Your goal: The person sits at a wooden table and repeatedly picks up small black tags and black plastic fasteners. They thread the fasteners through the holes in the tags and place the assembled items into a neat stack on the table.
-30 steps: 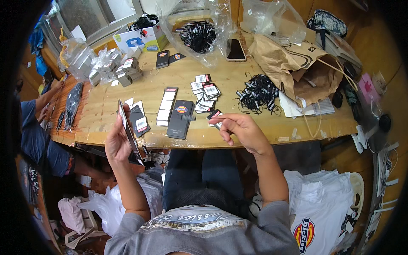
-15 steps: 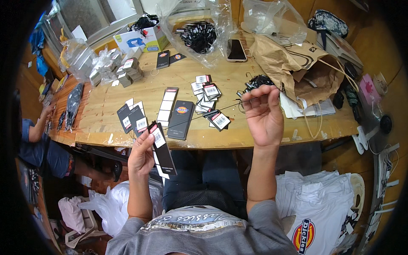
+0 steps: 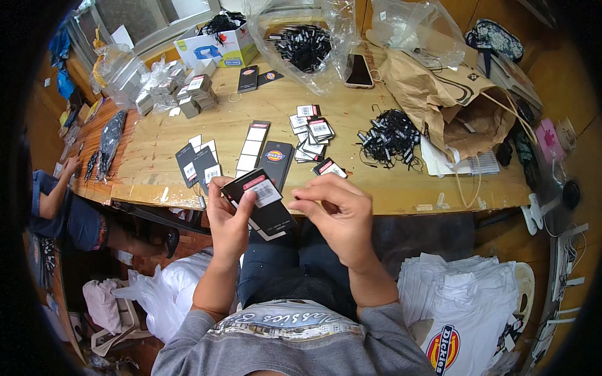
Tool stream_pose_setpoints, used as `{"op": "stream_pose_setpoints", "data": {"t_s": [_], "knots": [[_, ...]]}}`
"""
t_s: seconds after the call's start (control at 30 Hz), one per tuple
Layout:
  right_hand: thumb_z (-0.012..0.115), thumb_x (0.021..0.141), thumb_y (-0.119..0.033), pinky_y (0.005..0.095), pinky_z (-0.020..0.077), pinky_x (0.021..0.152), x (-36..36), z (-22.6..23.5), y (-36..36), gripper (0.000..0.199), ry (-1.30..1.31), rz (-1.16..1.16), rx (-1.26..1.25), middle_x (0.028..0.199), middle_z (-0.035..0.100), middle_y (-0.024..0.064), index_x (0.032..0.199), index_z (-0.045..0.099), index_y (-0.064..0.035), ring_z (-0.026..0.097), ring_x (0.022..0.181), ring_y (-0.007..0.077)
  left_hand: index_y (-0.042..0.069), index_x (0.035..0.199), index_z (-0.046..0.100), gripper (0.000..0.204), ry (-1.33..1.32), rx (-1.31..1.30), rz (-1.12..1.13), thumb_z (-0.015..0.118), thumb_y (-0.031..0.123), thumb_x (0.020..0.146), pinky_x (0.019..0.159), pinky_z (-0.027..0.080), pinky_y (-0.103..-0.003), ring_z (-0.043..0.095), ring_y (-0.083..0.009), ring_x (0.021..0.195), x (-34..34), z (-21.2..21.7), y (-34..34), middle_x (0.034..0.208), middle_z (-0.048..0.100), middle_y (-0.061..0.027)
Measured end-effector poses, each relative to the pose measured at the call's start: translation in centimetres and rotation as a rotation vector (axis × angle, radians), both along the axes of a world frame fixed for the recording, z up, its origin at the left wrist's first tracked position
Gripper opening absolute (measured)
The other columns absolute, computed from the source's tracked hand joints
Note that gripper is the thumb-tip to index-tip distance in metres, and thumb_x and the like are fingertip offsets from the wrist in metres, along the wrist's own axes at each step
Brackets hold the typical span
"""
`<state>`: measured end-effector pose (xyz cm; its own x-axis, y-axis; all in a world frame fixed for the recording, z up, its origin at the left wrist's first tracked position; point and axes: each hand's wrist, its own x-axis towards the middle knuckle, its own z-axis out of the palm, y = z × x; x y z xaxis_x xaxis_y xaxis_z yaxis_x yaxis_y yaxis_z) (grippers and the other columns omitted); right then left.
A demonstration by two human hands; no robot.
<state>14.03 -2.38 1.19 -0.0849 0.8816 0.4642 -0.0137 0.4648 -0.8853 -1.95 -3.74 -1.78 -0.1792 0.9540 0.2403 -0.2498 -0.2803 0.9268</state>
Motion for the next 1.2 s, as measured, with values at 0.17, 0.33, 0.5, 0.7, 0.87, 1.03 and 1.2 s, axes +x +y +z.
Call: {"op": "stream_pose_setpoints", "data": {"t_s": [0.17, 0.33, 0.5, 0.7, 0.87, 1.03, 1.2], "knots": [[0.061, 0.068, 0.001, 0.0223, 0.0375, 0.047, -0.8, -0.7, 0.0, 0.008, -0.145, -0.064, 0.078, 0.066, 0.054, 0.0070, 0.076, 0.059, 0.0022, 0.049, 0.054, 0.0117, -0.003, 0.098, 0.043, 0.031, 0.229, 0.120, 0.134, 0.058, -0.006, 0.071, 0.068, 0.044, -0.020, 0.055, -0.0108, 0.079, 1.3, 1.1, -0.4, 0.088, 0.053, -0.0085], [0.058, 0.072, -0.001, 0.0225, 0.0378, 0.046, -0.9, -1.1, -0.1, 0.006, -0.207, -0.058, 0.062, 0.065, 0.053, 0.0073, 0.076, 0.056, 0.0038, 0.048, 0.051, 0.0118, -0.003, 0.090, 0.049, 0.025, 0.390, 0.250, 0.235, 0.061, -0.005, 0.068, 0.063, 0.046, -0.020, 0.057, -0.0104, 0.073, 1.6, 0.7, -0.4, 0.082, 0.057, -0.0085], [0.055, 0.074, -0.001, 0.0184, 0.0318, 0.040, -0.6, -0.5, -0.3, 0.006, -0.141, 0.042, -0.110, 0.063, 0.049, 0.0032, 0.072, 0.053, 0.0043, 0.041, 0.049, 0.0038, -0.003, 0.086, 0.051, 0.022, 0.520, 0.334, 0.231, 0.061, -0.007, 0.067, 0.059, 0.047, -0.022, 0.059, -0.0140, 0.068, 1.7, 0.6, -0.6, 0.078, 0.059, -0.0112], [0.055, 0.074, 0.000, 0.0169, 0.0294, 0.042, 0.2, -0.8, 0.0, 0.006, -0.172, 0.160, -0.158, 0.063, 0.047, 0.0014, 0.071, 0.053, 0.0046, 0.037, 0.050, 0.0024, -0.001, 0.085, 0.051, 0.025, 0.650, 0.487, 0.203, 0.059, -0.011, 0.064, 0.057, 0.047, -0.026, 0.059, -0.0219, 0.067, 1.4, 0.9, -0.4, 0.078, 0.059, -0.0131], [0.054, 0.075, -0.001, 0.0168, 0.0304, 0.043, 0.1, -1.0, 0.0, 0.007, -0.079, 0.175, -0.202, 0.063, 0.047, 0.0009, 0.071, 0.053, 0.0050, 0.038, 0.053, 0.0022, 0.000, 0.087, 0.051, 0.030, 0.755, 0.617, 0.180, 0.058, -0.012, 0.060, 0.056, 0.047, -0.028, 0.059, -0.0252, 0.066, 0.9, 0.6, 0.1, 0.078, 0.058, -0.0131], [0.054, 0.075, -0.001, 0.0174, 0.0308, 0.043, -0.4, -1.6, 0.1, 0.007, -0.010, 0.151, -0.187, 0.062, 0.048, 0.0009, 0.071, 0.053, 0.0052, 0.040, 0.054, 0.0029, 0.000, 0.087, 0.051, 0.030, 0.823, 0.670, 0.204, 0.057, -0.011, 0.060, 0.056, 0.047, -0.030, 0.059, -0.0257, 0.066, 0.9, 0.5, 0.1, 0.077, 0.058, -0.0125], [0.056, 0.074, -0.001, 0.0198, 0.0315, 0.043, -0.7, -2.8, 0.4, 0.006, -0.058, 0.057, -0.024, 0.060, 0.048, 0.0029, 0.071, 0.053, 0.0041, 0.041, 0.050, 0.0058, -0.001, 0.094, 0.049, 0.035, 0.845, 0.630, 0.086, 0.054, -0.013, 0.061, 0.058, 0.047, -0.028, 0.058, -0.0276, 0.070, 0.7, 1.0, 0.0, 0.080, 0.057, -0.0145]]}}
